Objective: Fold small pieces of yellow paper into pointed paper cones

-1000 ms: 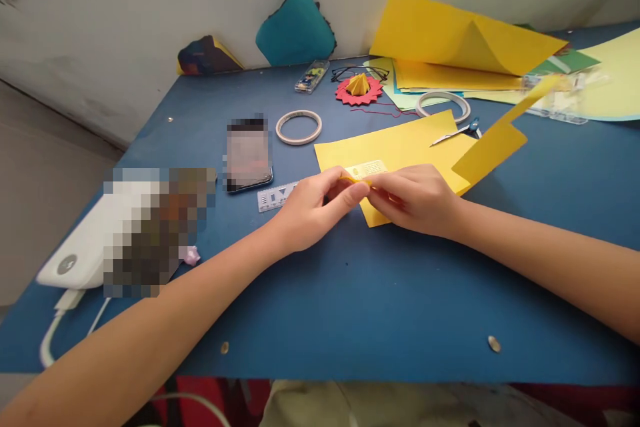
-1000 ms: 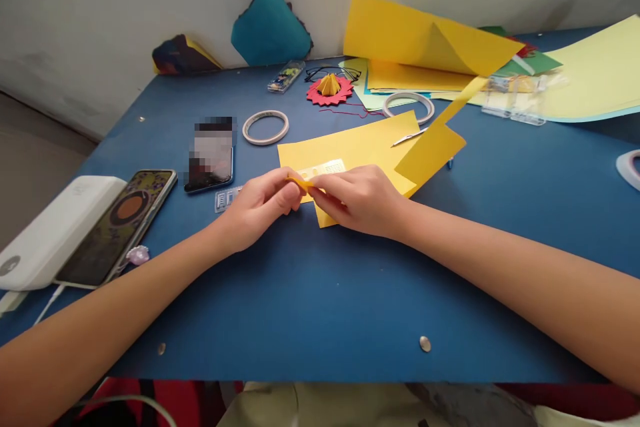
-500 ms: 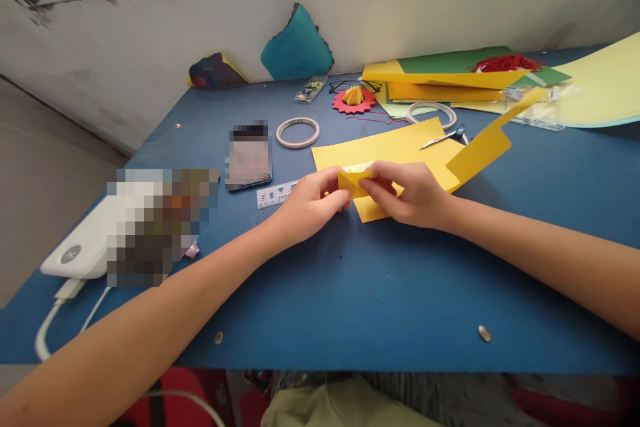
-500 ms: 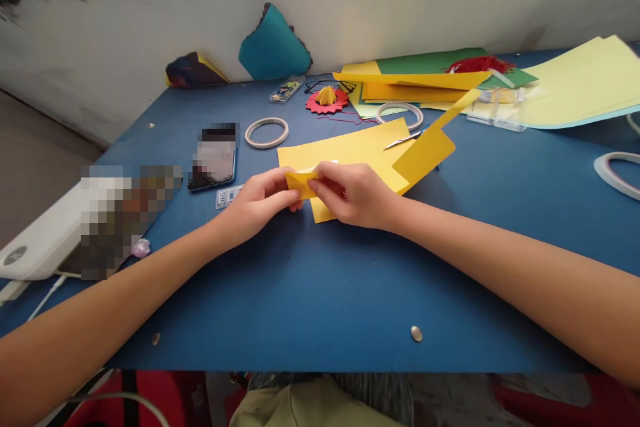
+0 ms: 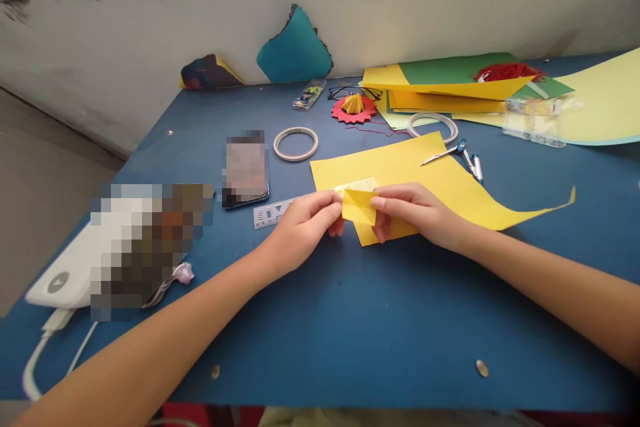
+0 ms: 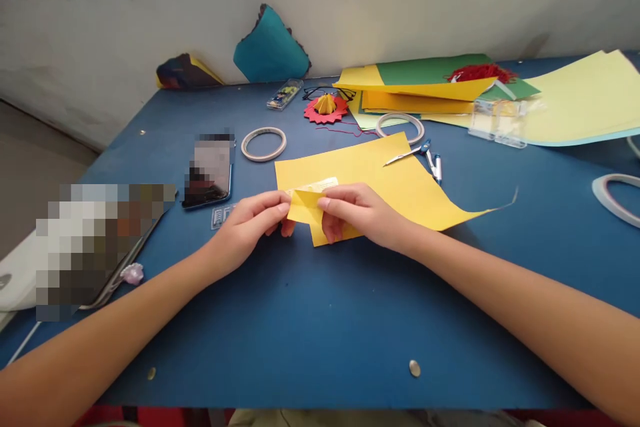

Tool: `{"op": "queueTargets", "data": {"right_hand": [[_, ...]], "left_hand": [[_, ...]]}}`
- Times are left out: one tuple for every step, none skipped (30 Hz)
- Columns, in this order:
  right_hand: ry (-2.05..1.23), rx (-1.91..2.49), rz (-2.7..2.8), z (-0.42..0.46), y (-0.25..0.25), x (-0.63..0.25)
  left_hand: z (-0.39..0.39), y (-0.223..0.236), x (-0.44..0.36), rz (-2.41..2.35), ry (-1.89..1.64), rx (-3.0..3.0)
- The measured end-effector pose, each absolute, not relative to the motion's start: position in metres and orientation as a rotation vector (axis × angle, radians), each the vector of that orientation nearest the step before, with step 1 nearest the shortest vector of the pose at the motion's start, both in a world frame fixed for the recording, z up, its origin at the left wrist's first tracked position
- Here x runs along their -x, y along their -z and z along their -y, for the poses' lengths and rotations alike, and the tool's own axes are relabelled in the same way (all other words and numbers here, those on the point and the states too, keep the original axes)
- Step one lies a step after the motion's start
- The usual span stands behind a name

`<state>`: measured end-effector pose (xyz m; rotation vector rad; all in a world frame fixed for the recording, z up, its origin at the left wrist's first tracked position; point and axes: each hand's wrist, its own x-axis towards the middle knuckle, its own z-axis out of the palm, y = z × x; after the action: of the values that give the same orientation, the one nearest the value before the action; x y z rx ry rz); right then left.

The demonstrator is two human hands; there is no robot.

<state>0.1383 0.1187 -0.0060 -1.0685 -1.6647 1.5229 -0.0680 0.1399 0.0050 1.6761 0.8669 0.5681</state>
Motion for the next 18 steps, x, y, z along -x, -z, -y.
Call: {"op": "queueTargets", "data": {"right_hand": [[-1.528,1.092,1.654,-0.117,0.006,-0.138],[-1.529,1.110,1.649,-0.115,0.006,-0.137],[-1.521,1.120,1.654,-0.114,0.006,-0.136],[-1.499,1.127,1.675,-0.113,0.005,-0.135],[-1.461,1.128,1.717,-0.113,0.005,-0.134],[-1.408,1.127,1.778,-0.112,0.005,-0.133],[-1.343,1.129,1.851,-0.112,0.005,-0.132],[-1.263,1.138,1.922,-0.111,0.005,-0.131],[-1.175,1.154,1.977,-0.109,0.005,-0.130],[-1.086,1.178,2.006,-0.108,0.005,-0.130],[-1.005,1.205,2.009,-0.105,0.006,-0.129],[-0.930,1.233,1.997,-0.103,0.006,-0.129],[-0.861,1.257,1.985,-0.100,0.007,-0.130],[-0.800,1.279,1.984,-0.098,0.008,-0.130],[-0.739,1.300,1.997,-0.096,0.010,-0.131],[-0.675,1.323,2.022,-0.094,0.011,-0.131],[-0.609,1.346,2.049,-0.093,0.012,-0.132],[-0.545,1.364,2.077,-0.092,0.013,-0.132]], "left_hand": [[-0.138,-0.006,0.068,-0.881,-0.569,-1.646],[-0.137,-0.006,0.068,-0.890,-0.574,-1.625],[-0.136,-0.007,0.067,-0.896,-0.583,-1.617],[-0.134,-0.007,0.067,-0.901,-0.595,-1.623],[-0.133,-0.007,0.066,-0.909,-0.612,-1.639],[-0.132,-0.006,0.066,-0.926,-0.621,-1.661],[-0.131,-0.005,0.065,-0.951,-0.625,-1.683],[-0.131,-0.004,0.065,-0.978,-0.616,-1.706],[-0.130,-0.003,0.064,-1.007,-0.597,-1.731],[-0.130,-0.002,0.064,-1.030,-0.577,-1.757],[-0.131,-0.001,0.063,-1.040,-0.561,-1.785],[-0.131,-0.001,0.063,-1.040,-0.549,-1.817],[-0.132,-0.001,0.063,-1.034,-0.538,-1.853],[-0.132,-0.001,0.062,-1.029,-0.519,-1.897],[-0.132,-0.001,0.062,-1.031,-0.492,-1.953],[-0.131,-0.001,0.061,-1.048,-0.454,-2.025],[-0.130,-0.001,0.061,-1.092,-0.415,-2.112],[-0.128,0.000,0.060,-1.153,-0.384,-2.208]]}}
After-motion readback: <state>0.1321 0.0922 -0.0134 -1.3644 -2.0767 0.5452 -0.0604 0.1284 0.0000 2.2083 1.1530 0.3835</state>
